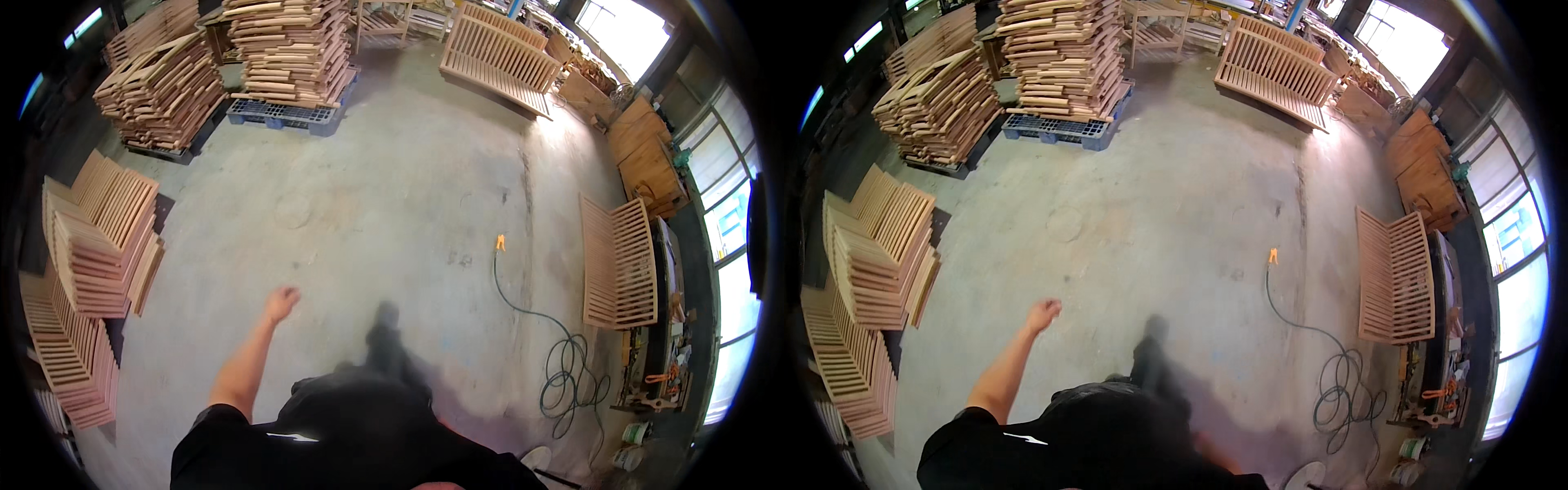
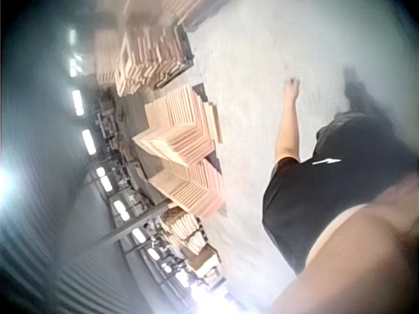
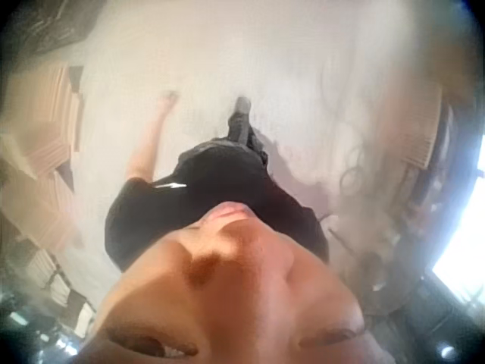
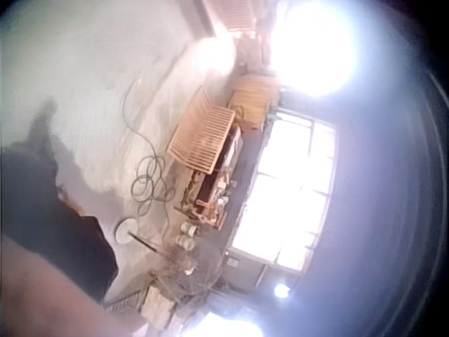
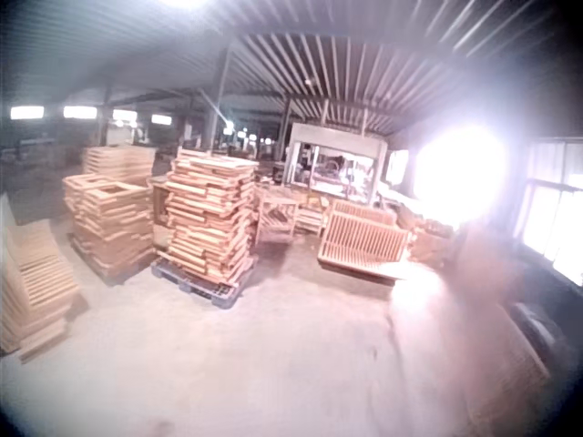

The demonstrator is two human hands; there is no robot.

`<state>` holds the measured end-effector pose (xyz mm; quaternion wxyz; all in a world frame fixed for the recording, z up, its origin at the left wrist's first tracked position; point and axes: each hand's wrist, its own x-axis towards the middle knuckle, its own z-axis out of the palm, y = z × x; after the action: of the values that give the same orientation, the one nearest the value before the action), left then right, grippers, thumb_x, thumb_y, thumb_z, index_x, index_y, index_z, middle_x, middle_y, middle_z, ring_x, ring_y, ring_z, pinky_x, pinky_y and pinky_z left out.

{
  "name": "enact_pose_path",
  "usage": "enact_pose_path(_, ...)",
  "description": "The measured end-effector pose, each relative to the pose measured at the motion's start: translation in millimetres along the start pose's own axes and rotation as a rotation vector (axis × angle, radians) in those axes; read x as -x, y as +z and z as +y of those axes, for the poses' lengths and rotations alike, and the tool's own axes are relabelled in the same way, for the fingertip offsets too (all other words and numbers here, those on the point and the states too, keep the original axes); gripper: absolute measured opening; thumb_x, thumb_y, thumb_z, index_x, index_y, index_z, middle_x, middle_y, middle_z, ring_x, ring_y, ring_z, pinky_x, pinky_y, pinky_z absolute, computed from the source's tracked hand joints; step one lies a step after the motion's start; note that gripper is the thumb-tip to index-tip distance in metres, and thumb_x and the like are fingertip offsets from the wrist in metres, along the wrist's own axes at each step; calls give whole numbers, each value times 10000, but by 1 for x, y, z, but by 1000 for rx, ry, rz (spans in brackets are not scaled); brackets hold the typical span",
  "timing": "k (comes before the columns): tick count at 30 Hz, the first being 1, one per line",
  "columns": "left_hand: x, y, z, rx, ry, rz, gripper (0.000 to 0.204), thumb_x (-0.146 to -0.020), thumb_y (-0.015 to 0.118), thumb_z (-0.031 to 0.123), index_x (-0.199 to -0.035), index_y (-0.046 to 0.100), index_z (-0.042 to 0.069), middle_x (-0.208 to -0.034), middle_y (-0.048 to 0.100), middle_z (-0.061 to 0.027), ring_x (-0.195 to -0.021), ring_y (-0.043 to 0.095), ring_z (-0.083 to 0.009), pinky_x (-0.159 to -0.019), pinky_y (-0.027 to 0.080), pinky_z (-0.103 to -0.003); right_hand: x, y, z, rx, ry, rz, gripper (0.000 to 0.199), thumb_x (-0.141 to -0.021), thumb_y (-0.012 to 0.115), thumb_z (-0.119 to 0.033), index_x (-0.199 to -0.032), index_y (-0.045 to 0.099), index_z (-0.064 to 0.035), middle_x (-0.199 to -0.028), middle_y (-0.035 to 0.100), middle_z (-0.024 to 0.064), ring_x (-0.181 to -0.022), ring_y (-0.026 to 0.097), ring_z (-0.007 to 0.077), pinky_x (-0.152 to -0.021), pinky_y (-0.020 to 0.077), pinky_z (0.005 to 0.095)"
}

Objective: The person assembles wooden chair frames by inserting slats into the backrest and seat, then uses a hammer to secure the joints. They lift and move the assembled chairs across the workshop floor, stacking them with other finished units.

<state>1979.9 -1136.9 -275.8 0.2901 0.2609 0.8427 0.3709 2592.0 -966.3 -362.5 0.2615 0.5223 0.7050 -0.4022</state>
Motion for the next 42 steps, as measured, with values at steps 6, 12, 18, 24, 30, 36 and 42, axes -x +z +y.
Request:
enact_pose_path(6,-281,-7,140,-91,45,28,391,-897,647,332,-1088,681,-7,-1018,709,-193,-965,684,-282,-843,531,-389,-175,-130,-116,-20,83,-97,405,-916,572,-282,-1251,628,-62,-1385,546,178,-1261,519,316,-1019,433,455)
enact_pose_path(12,-374,35,61,-240,-639,-476,466,-871,632,468,-738,698,26,-768,680,-112,-715,658,-279,-661,522,-454,-421,-414,-268,477,-252,89,381,-934,569,-313,-1219,648,-73,-1362,574,152,-1206,573,306,-952,491,436)
enact_pose_path(18,-503,44,80,-228,-954,-650,467,-879,612,467,-958,692,14,-767,687,-125,-687,658,-270,-647,534,-423,-601,-787,-539,-449,-361,608,254,-913,621,-219,-1104,704,-73,-1111,700,127,-1068,633,290,-874,521,414)
enact_pose_path(24,-849,47,141,-23,-1000,-645,430,-862,615,418,-773,693,5,-742,685,-158,-704,683,-308,-662,544,-454,-760,-884,-591,-86,-564,686,239,-906,625,-244,-1015,706,-47,-957,704,144,-896,670,281,-806,528,394)
enact_pose_path(30,-1222,-16,437,-165,-68,-53,409,-901,582,405,-1009,722,37,-1070,685,-228,-1035,641,-401,-894,505,-461,-823,-910,-647,21,-33,-73,96,-849,668,-149,-823,650,-58,-805,648,60,-749,628,193,-643,502,350)
enact_pose_path(36,-1482,-34,619,173,135,28,389,-915,615,353,-1118,655,24,-1064,685,-228,-1019,651,-395,-880,516,-443,-980,-1000,-726,-36,18,-100,88,-864,637,-128,-801,625,-68,-751,611,38,-692,587,166,-598,470,328)
enact_pose_path(42,-1575,-10,508,-517,-235,-394,496,-876,596,505,-856,736,30,-890,714,-202,-879,680,-384,-815,530,-471,-1190,-1244,-888,113,-261,11,105,-880,606,-108,-779,599,-78,-696,573,16,-635,546,139,-553,439,307)
